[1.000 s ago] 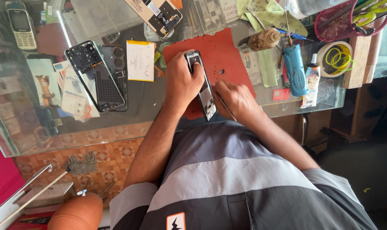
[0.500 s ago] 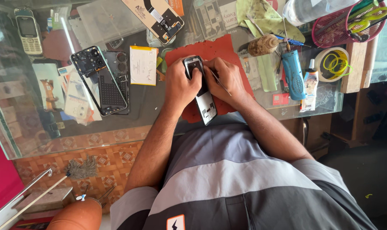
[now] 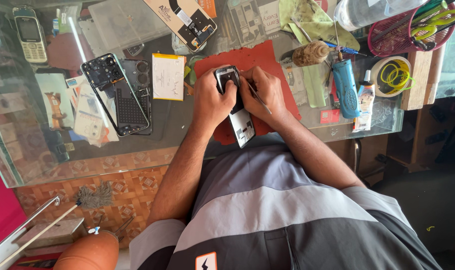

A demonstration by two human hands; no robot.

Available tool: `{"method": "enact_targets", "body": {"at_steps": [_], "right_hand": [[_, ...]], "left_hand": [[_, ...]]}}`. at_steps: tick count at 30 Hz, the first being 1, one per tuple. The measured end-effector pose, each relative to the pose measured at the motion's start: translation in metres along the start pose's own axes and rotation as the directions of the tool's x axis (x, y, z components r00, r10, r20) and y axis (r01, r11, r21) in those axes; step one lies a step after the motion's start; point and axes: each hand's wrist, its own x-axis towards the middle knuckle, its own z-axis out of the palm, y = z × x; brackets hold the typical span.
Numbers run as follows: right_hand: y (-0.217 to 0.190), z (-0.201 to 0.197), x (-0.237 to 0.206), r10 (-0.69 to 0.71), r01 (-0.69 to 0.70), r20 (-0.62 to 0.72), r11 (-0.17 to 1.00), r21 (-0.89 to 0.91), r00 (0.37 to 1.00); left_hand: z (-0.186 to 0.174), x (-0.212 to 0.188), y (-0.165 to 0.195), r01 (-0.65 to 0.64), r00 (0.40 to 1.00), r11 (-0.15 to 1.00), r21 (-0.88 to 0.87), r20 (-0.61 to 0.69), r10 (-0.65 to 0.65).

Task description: The person applies liquid adhesive to the edges of a smartphone screen and uses a metal tool to press and separate the screen from the frame. The person works on a single device, repeatedly applying adhesive and prying at the screen edges.

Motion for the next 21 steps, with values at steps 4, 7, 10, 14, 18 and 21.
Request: {"method": "enact_targets", "body": {"at_steps": [4,7,10,14,18,21], "right_hand": [[0.004,0.001,0.006,-0.043,0.041,0.021,0.992,0.119,0.999],[0.005,0.000,0.007,-0.071,0.065,0.032,0.985,0.159,0.997],[0.000,0.001,0.005,0.015,-0.014,-0.007,0.997,0.078,1.000],[-0.002,0.003,0.005,-0.030,0.030,-0.003,1.000,-0.007,1.000],[0.006,0.008,0.007,-0.032,0.031,-0.054,1.000,-0.004,0.998],[0.016,0.012,0.008,0.013,-0.009,-0.030,0.991,0.131,0.999]], "left_hand": [[-0.001,0.000,-0.002,-0.005,1.000,0.999,-0.039,0.000,0.005],[-0.001,0.000,-0.004,-0.002,1.000,1.000,-0.019,-0.003,0.002],[0.001,0.000,-0.005,0.013,1.000,1.000,0.006,-0.011,-0.013],[0.002,0.002,-0.007,0.029,0.999,0.999,0.021,-0.015,-0.029],[0.003,0.003,-0.008,0.017,1.000,1.000,-0.011,-0.021,-0.017],[0.002,0.003,-0.009,0.032,0.999,0.999,-0.014,-0.011,-0.032]]}}
